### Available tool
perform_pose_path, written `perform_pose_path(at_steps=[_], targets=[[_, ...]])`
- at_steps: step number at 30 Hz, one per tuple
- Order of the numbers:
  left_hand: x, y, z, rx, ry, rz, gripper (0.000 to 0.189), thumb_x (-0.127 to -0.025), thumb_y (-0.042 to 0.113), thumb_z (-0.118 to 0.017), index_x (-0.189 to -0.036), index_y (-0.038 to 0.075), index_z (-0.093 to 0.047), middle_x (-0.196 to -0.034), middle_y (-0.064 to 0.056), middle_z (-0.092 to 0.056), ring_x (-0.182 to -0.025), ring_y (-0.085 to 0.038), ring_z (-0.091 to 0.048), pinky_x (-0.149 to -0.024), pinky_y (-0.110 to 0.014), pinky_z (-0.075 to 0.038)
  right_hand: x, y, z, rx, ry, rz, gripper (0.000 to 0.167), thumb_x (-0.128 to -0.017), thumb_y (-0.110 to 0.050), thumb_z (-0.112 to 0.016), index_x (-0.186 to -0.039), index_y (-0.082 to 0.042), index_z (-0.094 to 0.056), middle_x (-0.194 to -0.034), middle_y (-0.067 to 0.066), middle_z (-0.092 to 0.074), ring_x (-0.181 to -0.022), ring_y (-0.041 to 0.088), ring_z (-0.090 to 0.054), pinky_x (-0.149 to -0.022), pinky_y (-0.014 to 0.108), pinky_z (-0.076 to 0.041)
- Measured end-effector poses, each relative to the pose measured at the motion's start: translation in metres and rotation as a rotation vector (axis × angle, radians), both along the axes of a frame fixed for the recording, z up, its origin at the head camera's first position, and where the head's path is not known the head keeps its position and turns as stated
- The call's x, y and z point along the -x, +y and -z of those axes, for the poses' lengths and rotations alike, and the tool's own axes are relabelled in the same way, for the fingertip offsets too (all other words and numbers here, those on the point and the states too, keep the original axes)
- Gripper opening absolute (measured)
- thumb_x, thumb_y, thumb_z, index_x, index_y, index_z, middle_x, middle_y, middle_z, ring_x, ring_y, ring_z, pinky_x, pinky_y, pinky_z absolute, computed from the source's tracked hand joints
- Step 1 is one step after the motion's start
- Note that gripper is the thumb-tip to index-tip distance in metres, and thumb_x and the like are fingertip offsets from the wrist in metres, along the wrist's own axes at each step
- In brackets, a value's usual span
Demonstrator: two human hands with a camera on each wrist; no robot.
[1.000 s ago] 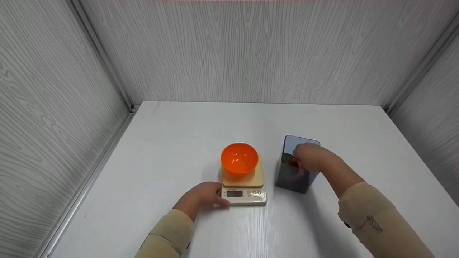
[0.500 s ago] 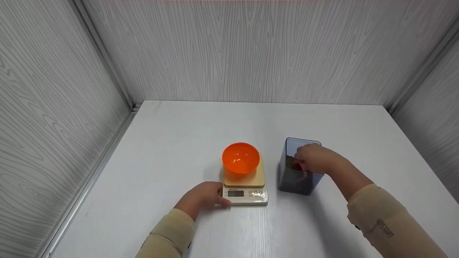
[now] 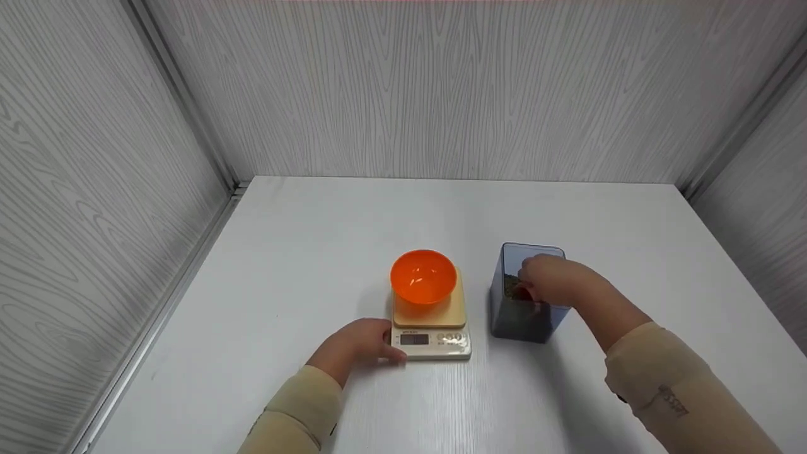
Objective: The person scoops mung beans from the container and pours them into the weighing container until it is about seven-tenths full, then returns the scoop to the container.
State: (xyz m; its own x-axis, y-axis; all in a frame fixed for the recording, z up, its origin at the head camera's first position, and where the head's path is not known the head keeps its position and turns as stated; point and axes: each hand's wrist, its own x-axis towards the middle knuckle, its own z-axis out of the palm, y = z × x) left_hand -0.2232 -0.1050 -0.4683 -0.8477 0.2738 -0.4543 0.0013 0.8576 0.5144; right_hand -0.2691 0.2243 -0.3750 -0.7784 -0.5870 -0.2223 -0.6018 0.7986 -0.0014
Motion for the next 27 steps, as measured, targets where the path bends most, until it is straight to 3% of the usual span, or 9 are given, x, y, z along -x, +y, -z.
perform_pose_path(at_steps=[13, 22, 27], targets=[[0.002, -0.001, 0.0, -0.018, -0.011, -0.005, 0.041, -0.069, 0.044, -0.076, -0.101, 0.023, -0.061, -0.095, 0.004, -0.057, -0.093, -0.02, -0.049, -0.095, -0.044, -0.036, 0.005, 0.021, -0.007, 0.214, -0.092, 0.038, 0.013, -0.08, -0.002, -0.059, -0.07, -0.01, -0.058, -0.066, -0.001, -0.043, -0.062, 0.014, -0.04, -0.055, 0.028, -0.036], [0.003, -0.002, 0.001, -0.03, -0.007, 0.005, 0.039, -0.069, 0.043, -0.076, -0.099, 0.022, -0.061, -0.093, 0.004, -0.057, -0.091, -0.021, -0.049, -0.093, -0.043, -0.037, -0.009, 0.027, -0.006, 0.273, 0.051, -0.006, 0.012, -0.077, 0.001, -0.063, -0.07, -0.008, -0.059, -0.064, -0.001, -0.042, -0.062, 0.014, -0.037, -0.055, 0.027, -0.033], [0.002, -0.002, 0.002, -0.018, 0.012, 0.023, 0.04, -0.069, 0.044, -0.076, -0.099, 0.022, -0.061, -0.092, 0.005, -0.057, -0.09, -0.019, -0.05, -0.093, -0.042, -0.038, -0.02, 0.028, -0.005, 0.31, 0.074, 0.035, 0.01, -0.076, 0.002, -0.067, -0.073, -0.006, -0.061, -0.066, 0.0, -0.044, -0.064, 0.014, -0.038, -0.056, 0.027, -0.035]])
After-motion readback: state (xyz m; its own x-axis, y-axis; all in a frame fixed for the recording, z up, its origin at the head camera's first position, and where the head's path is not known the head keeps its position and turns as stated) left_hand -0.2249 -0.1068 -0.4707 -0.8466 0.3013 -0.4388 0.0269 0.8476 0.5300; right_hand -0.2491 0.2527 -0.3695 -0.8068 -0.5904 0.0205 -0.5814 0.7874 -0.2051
